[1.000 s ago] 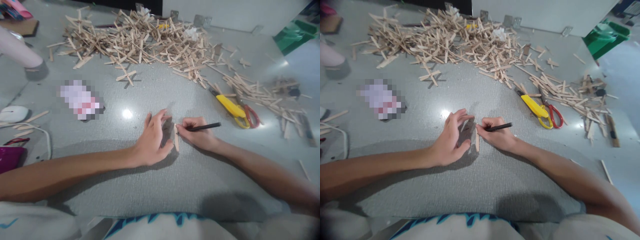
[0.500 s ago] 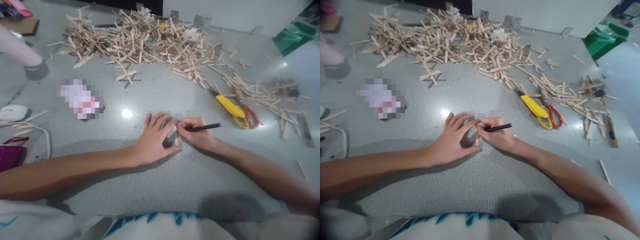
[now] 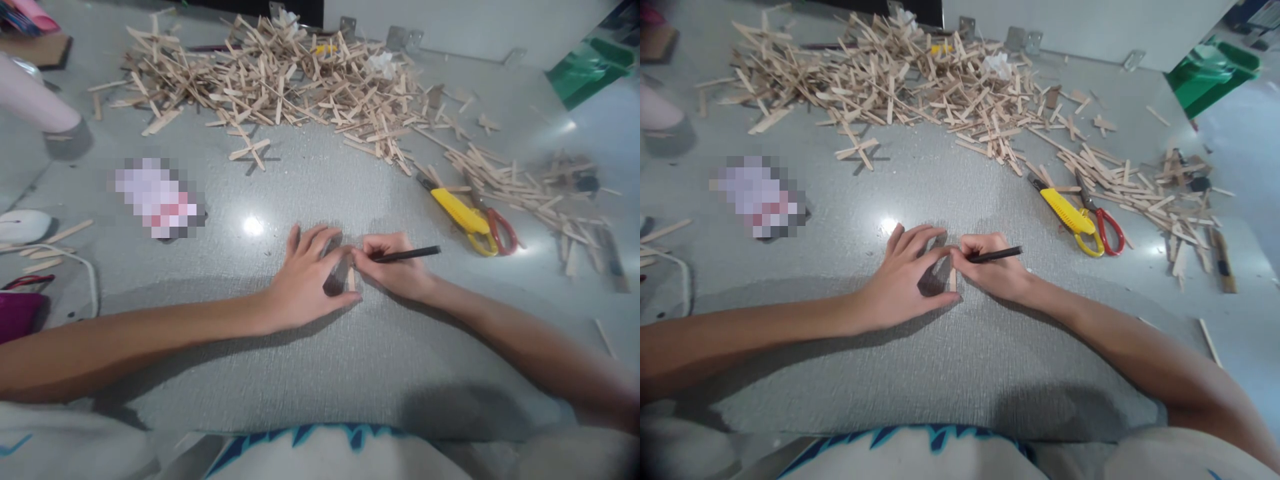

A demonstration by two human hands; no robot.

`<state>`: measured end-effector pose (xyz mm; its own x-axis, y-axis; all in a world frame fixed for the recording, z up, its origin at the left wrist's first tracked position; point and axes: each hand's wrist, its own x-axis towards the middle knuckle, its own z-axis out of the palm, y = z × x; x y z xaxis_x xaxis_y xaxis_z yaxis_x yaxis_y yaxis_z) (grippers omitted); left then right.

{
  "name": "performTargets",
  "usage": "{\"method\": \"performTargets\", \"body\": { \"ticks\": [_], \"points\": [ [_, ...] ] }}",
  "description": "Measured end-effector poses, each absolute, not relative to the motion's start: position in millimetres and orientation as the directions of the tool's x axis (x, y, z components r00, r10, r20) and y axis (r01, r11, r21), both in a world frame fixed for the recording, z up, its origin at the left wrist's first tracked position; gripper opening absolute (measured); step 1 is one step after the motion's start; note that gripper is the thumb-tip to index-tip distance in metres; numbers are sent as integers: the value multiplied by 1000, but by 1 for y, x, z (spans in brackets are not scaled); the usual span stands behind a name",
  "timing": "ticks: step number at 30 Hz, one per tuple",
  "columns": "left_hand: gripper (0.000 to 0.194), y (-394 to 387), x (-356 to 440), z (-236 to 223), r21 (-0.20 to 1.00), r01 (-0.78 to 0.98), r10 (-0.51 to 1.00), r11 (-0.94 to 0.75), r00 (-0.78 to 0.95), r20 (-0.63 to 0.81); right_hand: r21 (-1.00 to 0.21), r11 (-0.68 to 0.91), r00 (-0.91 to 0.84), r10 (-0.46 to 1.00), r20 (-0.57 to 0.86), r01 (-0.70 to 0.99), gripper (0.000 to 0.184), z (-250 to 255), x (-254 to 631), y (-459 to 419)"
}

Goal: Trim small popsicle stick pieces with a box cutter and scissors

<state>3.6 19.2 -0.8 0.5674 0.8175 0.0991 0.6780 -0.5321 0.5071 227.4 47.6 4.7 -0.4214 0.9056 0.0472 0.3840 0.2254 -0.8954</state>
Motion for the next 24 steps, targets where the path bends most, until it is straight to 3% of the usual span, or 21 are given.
{"method": "performTargets", "body": {
  "ticks": [24],
  "points": [
    [74,19,3,-2,509,678,818,-531,568,96,-925,176,-445,895,9,336,45,8,231,44]
  ]
}}
